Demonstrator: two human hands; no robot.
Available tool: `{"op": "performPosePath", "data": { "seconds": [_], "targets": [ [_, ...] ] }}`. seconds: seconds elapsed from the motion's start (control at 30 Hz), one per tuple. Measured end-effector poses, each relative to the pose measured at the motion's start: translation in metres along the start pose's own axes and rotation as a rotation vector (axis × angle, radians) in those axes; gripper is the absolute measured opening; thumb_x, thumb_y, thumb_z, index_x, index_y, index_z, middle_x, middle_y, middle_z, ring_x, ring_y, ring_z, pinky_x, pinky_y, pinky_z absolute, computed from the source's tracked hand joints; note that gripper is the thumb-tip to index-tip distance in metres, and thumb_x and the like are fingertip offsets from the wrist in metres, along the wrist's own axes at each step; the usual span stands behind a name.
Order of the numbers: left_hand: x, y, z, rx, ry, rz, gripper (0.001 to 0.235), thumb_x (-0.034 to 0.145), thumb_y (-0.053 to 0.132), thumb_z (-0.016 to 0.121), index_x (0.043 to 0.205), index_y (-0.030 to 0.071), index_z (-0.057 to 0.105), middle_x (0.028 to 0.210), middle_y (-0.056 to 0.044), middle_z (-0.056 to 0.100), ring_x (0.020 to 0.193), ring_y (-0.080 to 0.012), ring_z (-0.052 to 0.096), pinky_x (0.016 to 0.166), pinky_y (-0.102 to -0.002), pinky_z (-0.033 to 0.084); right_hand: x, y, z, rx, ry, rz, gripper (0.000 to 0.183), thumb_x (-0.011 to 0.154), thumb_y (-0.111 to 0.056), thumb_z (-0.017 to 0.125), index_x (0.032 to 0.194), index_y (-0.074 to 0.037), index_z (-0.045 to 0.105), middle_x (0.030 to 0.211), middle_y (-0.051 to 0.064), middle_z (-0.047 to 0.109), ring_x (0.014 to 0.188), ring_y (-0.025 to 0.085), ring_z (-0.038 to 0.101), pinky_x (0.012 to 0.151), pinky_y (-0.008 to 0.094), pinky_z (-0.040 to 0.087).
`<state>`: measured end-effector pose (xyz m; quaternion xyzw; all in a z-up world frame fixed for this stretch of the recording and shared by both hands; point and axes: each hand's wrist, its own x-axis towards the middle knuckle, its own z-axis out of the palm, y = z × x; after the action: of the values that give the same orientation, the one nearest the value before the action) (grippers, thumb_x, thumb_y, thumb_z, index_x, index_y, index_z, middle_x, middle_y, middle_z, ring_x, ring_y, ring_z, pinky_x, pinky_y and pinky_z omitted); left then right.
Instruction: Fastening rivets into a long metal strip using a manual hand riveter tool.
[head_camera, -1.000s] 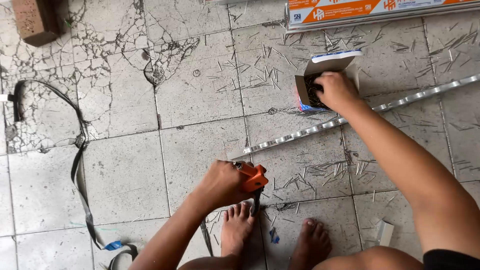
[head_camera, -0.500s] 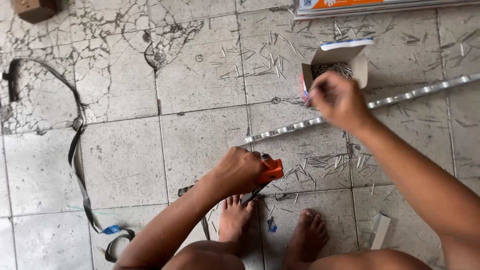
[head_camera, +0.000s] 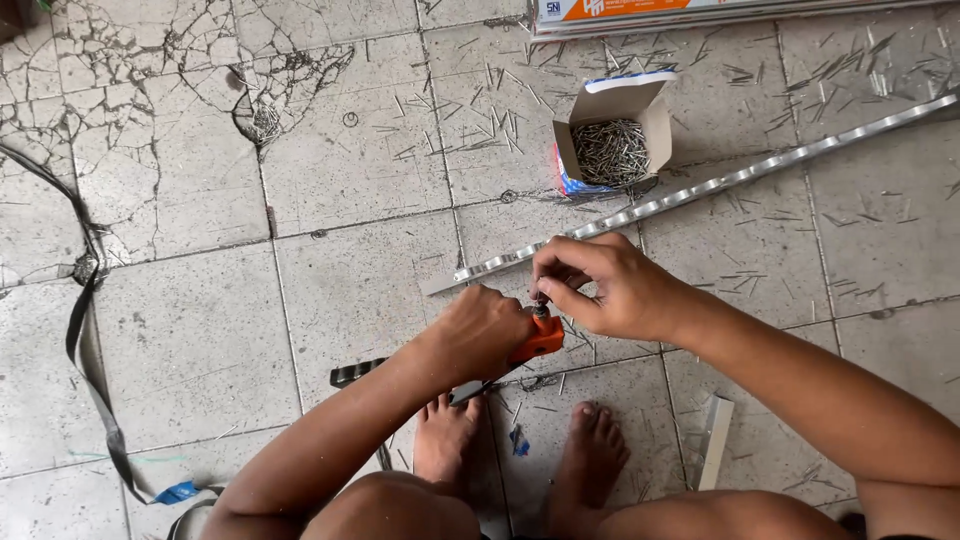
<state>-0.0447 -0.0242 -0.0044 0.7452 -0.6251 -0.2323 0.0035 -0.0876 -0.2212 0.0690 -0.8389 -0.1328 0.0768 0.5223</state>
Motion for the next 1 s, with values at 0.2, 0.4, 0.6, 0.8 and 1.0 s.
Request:
{"op": "performPosePath", "data": {
  "seconds": [0.2,0.4,0.6,0.8,1.0],
  "targets": [
    [-0.003,-0.001,-0.004,0.009,0.026,-0.012,0.028,0.074,0.016,0.08,0.101,0.006,0.076,0.085,-0.014,0.076,0.076,-0.0299,0.075,0.066,-0.037,0.06,0.001,-0.004,-0.001,-0.014,-0.023,0.022,0.009,0.093,-0.002,0.058,0.099,0.002,0.065,0.076,0.021,0.073,0.067,0.03,0.075,0.059,0.039,0.065],
    [-0.002,-0.002,0.002,0.015,0.027,-0.022,0.031,0.069,0.015,0.083,0.098,0.006,0.075,0.085,-0.015,0.076,0.077,-0.0314,0.075,0.066,-0.039,0.06,0.003,-0.009,0.002,-0.047,-0.013,0.033,0.01,0.092,0.0,0.059,0.099,0.002,0.065,0.075,0.022,0.073,0.065,0.032,0.075,0.057,0.039,0.064],
    [0.002,-0.008,0.009,0.035,0.069,-0.035,0.043,0.062,0.025,0.087,0.1,0.007,0.076,0.085,-0.013,0.076,0.078,-0.0308,0.075,0.068,-0.039,0.06,0.005,0.001,0.011,-0.02,0.055,0.074,0.01,0.091,0.001,0.059,0.099,0.002,0.064,0.077,0.02,0.072,0.068,0.03,0.075,0.055,0.036,0.064],
    [0.003,-0.012,0.01,0.017,0.082,-0.05,0.046,0.06,0.025,0.088,0.1,0.006,0.075,0.086,-0.014,0.076,0.078,-0.032,0.075,0.068,-0.041,0.06,0.005,0.016,0.02,0.015,0.108,0.108,0.01,0.091,0.0,0.06,0.101,0.0,0.063,0.079,0.018,0.072,0.07,0.027,0.075,0.056,0.033,0.063],
    [0.009,-0.025,0.03,0.04,0.152,-0.096,0.04,0.062,0.029,0.088,0.094,0.009,0.076,0.079,-0.012,0.074,0.072,-0.031,0.073,0.066,-0.038,0.059,0.006,0.01,0.011,-0.111,-0.042,0.09,0.019,0.091,-0.001,0.061,0.108,0.0,0.068,0.092,0.023,0.074,0.082,0.036,0.075,0.063,0.041,0.067]
  ]
}}
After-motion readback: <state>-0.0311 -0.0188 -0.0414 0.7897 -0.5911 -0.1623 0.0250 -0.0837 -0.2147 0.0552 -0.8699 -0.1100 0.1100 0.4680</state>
